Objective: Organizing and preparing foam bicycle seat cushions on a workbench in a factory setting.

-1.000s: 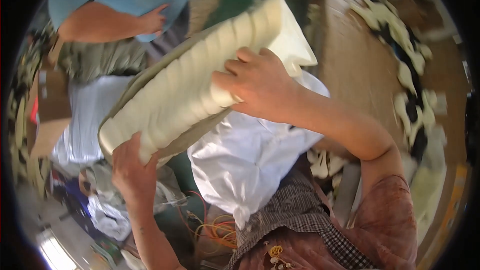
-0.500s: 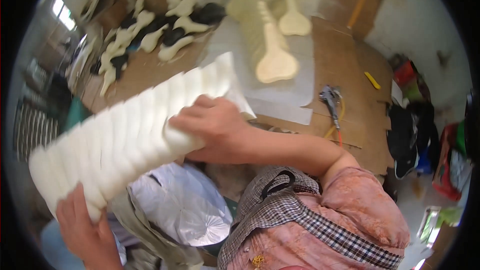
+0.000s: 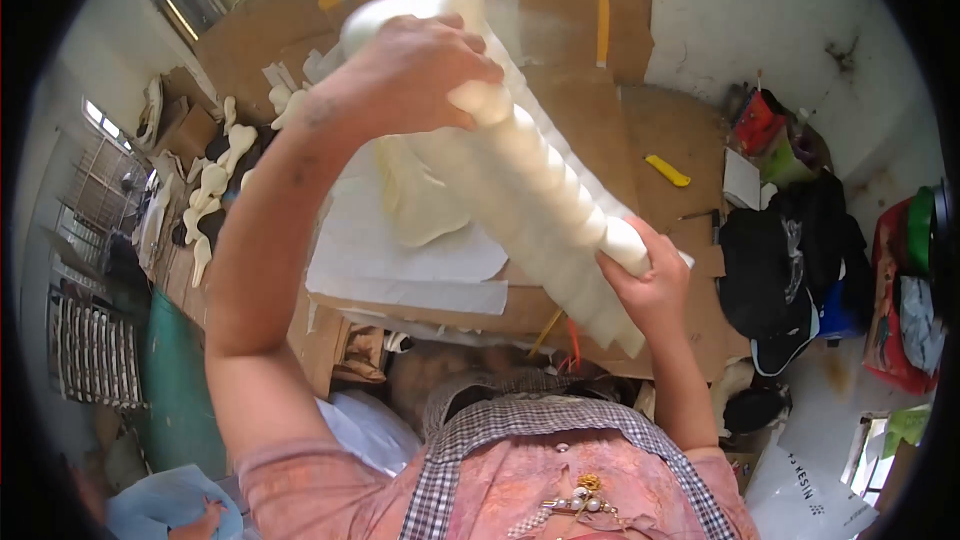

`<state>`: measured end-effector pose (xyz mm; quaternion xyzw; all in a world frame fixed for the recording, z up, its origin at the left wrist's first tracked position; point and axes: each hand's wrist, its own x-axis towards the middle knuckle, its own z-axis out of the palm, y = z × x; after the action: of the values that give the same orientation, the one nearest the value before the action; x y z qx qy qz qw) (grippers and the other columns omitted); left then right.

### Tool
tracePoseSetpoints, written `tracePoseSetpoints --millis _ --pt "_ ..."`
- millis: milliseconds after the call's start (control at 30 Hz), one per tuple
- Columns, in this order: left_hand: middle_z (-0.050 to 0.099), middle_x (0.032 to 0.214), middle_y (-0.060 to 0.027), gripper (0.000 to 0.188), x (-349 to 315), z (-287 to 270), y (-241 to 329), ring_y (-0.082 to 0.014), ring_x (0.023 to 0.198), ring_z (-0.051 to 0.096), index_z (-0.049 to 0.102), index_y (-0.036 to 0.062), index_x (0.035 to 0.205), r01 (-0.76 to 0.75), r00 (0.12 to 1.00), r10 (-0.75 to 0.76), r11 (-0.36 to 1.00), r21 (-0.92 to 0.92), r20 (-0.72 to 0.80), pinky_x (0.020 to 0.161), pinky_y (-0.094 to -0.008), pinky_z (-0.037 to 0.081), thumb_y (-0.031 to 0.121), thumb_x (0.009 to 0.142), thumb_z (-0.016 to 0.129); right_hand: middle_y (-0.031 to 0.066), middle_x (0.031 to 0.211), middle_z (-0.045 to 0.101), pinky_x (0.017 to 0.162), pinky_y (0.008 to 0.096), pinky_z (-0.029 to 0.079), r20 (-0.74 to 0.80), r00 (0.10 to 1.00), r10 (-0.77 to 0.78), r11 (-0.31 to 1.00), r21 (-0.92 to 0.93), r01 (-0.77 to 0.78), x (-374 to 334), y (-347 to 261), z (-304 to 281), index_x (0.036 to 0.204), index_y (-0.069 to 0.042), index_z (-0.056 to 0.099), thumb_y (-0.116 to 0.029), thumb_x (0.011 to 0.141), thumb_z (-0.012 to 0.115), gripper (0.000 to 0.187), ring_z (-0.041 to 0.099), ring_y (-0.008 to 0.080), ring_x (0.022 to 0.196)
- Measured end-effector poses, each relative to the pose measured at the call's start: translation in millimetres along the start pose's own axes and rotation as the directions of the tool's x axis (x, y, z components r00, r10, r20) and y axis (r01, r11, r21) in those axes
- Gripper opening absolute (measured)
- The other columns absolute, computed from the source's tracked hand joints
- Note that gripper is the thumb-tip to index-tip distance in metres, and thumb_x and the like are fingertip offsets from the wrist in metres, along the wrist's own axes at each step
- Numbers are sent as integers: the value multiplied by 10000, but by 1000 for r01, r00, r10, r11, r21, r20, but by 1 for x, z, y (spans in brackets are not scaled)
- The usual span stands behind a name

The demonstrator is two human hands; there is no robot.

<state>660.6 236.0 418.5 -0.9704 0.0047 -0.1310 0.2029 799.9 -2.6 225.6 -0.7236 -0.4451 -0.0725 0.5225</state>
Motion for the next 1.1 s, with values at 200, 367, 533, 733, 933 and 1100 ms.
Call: tracePoseSetpoints --millis 200,367,533,733,933,1100 --pt "629 978 -34 460 68 131 -58 -223 996 554 669 170 1021 87 977 -11 933 -349 214 833 -356 457 258 582 774 96 751 640 627 363 482 152 981 120 969 -232 -83 23 53 -16 965 -135 661 -291 618 759 393 610 270 701" --pt "555 1182 -138 620 38 303 -123 -295 1140 484 578 135 1185 509 855 -518 835 -211 12 964 -372 385 280 614 770 115 803 658 657 354 500 378 887 266 940 -305 -152 47 67 9 990 -123 643 -286 651 740 388 647 279 742" --pt "551 1154 -204 571 -19 379 -97 -304 1095 514 531 -13 1160 735 -4 -990 93 -672 -140 938 -383 398 329 738 708 119 820 664 682 347 511 485 828 282 953 -239 -184 77 79 46 1013 -111 631 -294 665 740 408 656 282 760" --pt "578 1069 -99 412 -30 303 106 -200 1014 546 566 47 1088 289 601 -773 -28 -957 204 883 -325 428 240 753 710 143 836 665 697 359 517 478 825 302 947 -251 -201 88 93 33 1011 -98 628 -283 654 757 422 660 291 787" --pt "329 1343 -221 718 -26 283 159 -385 1226 350 440 57 1277 613 635 -742 314 -725 216 1016 -446 311 250 662 757 73 889 645 753 263 474 530 800 281 955 -68 -290 82 63 -18 1061 19 579 -70 691 721 406 586 112 813" --pt "342 1369 -237 1005 -56 195 156 -400 1280 320 371 28 1335 5 761 -639 176 -984 -110 1055 -467 258 465 554 827 104 966 637 816 293 470 503 855 129 975 91 -201 81 0 -66 1122 41 554 -35 673 689 475 599 169 909"
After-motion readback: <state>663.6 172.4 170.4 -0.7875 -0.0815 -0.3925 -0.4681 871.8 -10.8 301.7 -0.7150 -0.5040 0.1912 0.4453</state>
